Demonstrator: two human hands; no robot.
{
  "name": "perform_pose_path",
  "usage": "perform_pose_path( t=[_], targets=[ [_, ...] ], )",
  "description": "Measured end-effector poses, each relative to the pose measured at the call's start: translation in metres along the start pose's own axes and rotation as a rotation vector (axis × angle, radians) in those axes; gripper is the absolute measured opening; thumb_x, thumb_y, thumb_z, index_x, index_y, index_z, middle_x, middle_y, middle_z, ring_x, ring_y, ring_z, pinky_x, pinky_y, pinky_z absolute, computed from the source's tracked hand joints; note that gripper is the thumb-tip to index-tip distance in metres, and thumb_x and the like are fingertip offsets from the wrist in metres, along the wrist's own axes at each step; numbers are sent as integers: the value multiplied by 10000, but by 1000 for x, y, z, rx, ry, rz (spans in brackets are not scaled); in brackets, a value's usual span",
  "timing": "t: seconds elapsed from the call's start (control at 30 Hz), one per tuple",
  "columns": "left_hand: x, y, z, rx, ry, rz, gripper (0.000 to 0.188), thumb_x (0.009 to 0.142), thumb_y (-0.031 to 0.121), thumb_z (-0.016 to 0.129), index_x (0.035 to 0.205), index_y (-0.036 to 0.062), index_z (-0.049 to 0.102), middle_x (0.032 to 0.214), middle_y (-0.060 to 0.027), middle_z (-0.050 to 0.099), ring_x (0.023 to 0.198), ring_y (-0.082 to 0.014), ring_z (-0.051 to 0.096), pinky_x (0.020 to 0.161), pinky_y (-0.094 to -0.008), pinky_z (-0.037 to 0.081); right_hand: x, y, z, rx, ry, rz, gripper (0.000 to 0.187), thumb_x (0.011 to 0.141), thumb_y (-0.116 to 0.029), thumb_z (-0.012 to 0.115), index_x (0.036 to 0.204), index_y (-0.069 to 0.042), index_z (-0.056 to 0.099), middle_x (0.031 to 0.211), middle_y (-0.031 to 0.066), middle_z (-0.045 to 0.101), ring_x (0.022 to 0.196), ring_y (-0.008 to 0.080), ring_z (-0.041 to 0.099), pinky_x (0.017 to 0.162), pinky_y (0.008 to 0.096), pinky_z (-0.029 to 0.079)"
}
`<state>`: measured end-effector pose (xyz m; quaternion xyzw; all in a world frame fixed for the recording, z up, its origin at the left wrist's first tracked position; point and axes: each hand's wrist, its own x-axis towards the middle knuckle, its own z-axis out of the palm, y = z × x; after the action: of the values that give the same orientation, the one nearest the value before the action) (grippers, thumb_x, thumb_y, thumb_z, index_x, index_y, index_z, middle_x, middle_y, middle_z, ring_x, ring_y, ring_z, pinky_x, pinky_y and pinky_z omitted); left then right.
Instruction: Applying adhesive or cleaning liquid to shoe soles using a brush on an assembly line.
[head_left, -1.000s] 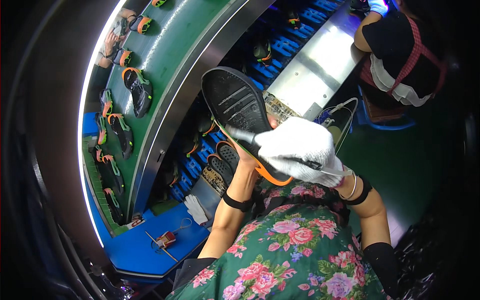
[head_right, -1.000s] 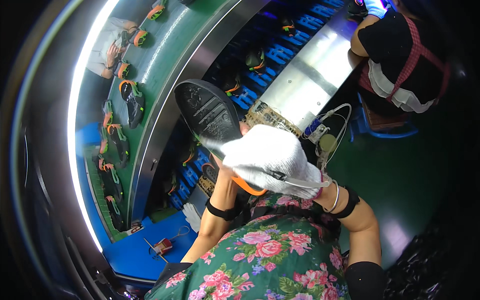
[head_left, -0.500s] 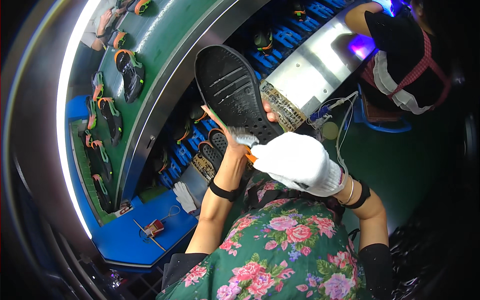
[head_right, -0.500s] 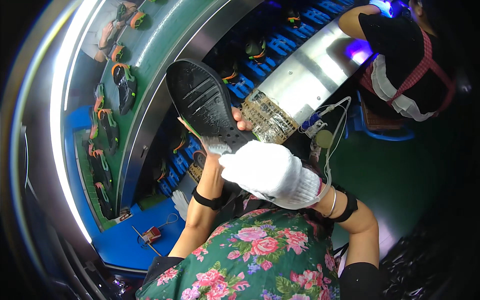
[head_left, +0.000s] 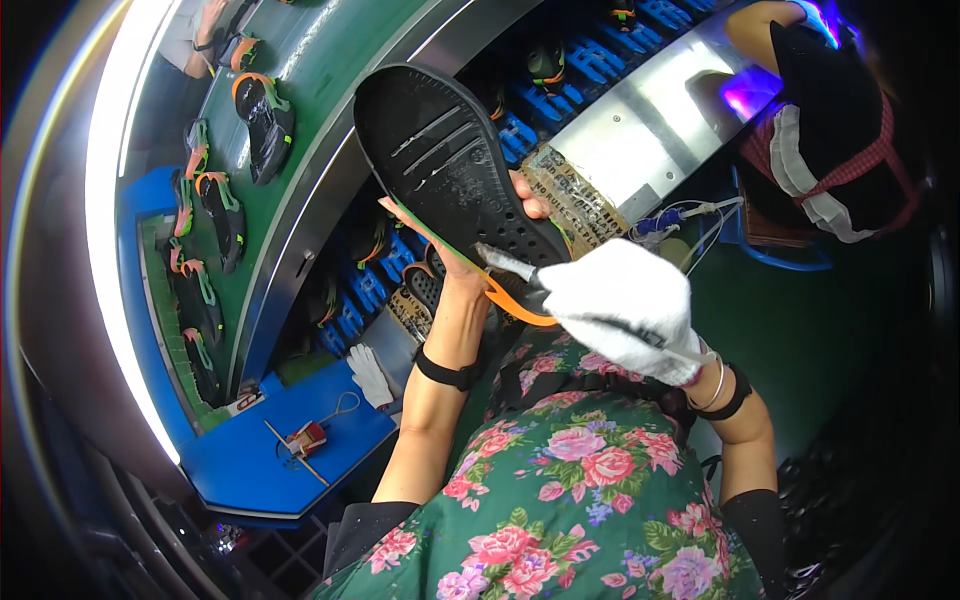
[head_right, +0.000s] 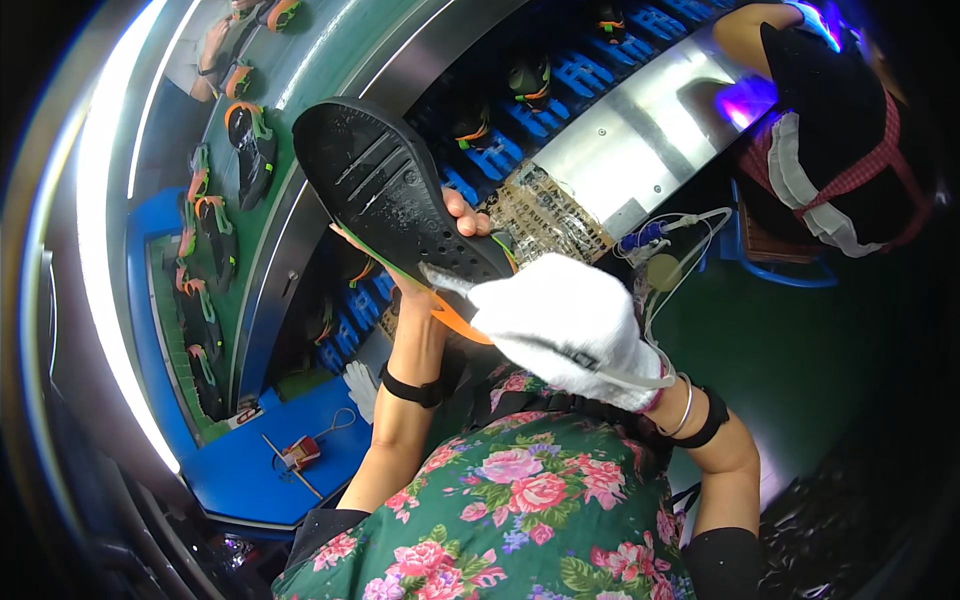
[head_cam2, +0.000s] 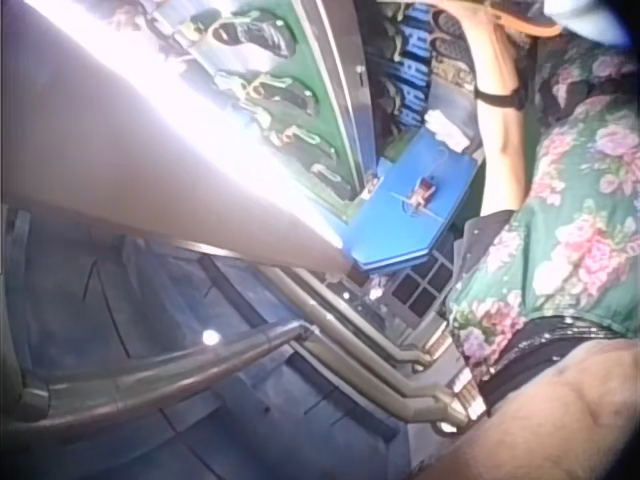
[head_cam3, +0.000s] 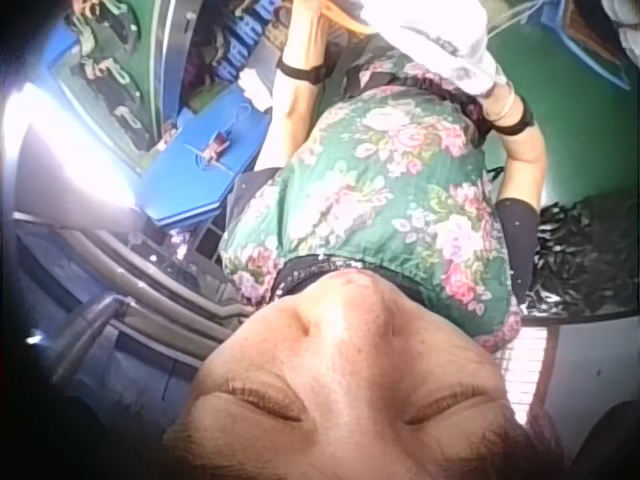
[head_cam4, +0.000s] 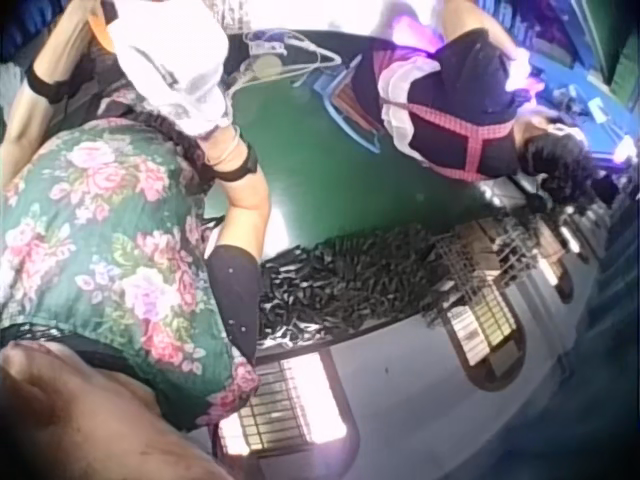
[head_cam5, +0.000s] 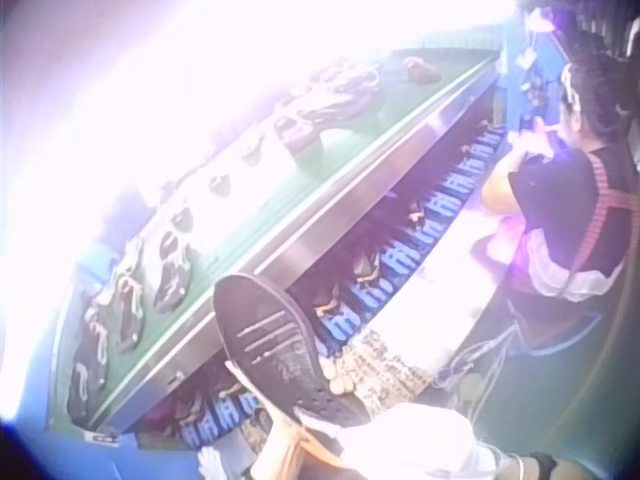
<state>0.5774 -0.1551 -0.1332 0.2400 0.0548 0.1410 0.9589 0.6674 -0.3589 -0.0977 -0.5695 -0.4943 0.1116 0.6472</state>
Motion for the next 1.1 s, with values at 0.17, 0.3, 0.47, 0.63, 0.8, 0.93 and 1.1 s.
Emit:
perform_pose_path(
  t=[0.17,0.3,0.47,0.63,0.8,0.93,1.1],
  targets=[
    [0,8,-5,59,8,-28,1140,722,996,472,1182,-39,592,1033,-153,644,924,-254,647,906,-414,519,4,-3,6,102,-21,62,195,756,-1,837,941,-45,795,1004,133,789,841,263,748,755,355,585],
    [8,12,3,88,-45,39,1123,726,976,516,1152,-60,598,1026,-158,656,918,-247,650,876,-396,529,4,1,0,70,37,83,193,747,6,836,928,-43,792,1008,147,788,843,267,749,754,360,584],
    [10,18,2,206,-74,33,910,855,812,601,1121,-58,615,1016,-155,665,904,-242,669,835,-378,533,2,-1,4,112,-17,85,190,752,-5,839,930,-54,796,1008,134,790,848,268,748,741,358,583],
    [13,22,9,239,-104,46,705,937,635,651,1090,-53,628,979,-151,672,867,-250,673,827,-373,534,3,-4,0,57,-50,123,222,765,-1,841,978,-44,802,1010,116,784,851,251,738,753,356,587],
    [16,29,0,381,-104,29,644,926,597,665,1058,-33,628,887,-164,685,773,-244,628,765,-361,499,0,0,1,129,36,137,185,741,5,827,916,-44,793,989,128,792,826,271,742,741,360,580],
    [20,31,-3,377,-136,6,624,920,590,661,1030,-23,623,878,-172,689,771,-239,616,738,-344,470,5,-5,-1,85,-65,72,171,746,9,825,906,-39,792,997,133,792,835,269,743,747,364,582],
    [28,31,9,369,-115,-25,629,918,601,646,1032,-17,609,864,-170,675,791,-238,606,749,-357,465,7,-2,-7,73,-43,68,265,769,-7,833,1029,-39,791,984,119,779,823,273,726,720,365,579]
  ],
)
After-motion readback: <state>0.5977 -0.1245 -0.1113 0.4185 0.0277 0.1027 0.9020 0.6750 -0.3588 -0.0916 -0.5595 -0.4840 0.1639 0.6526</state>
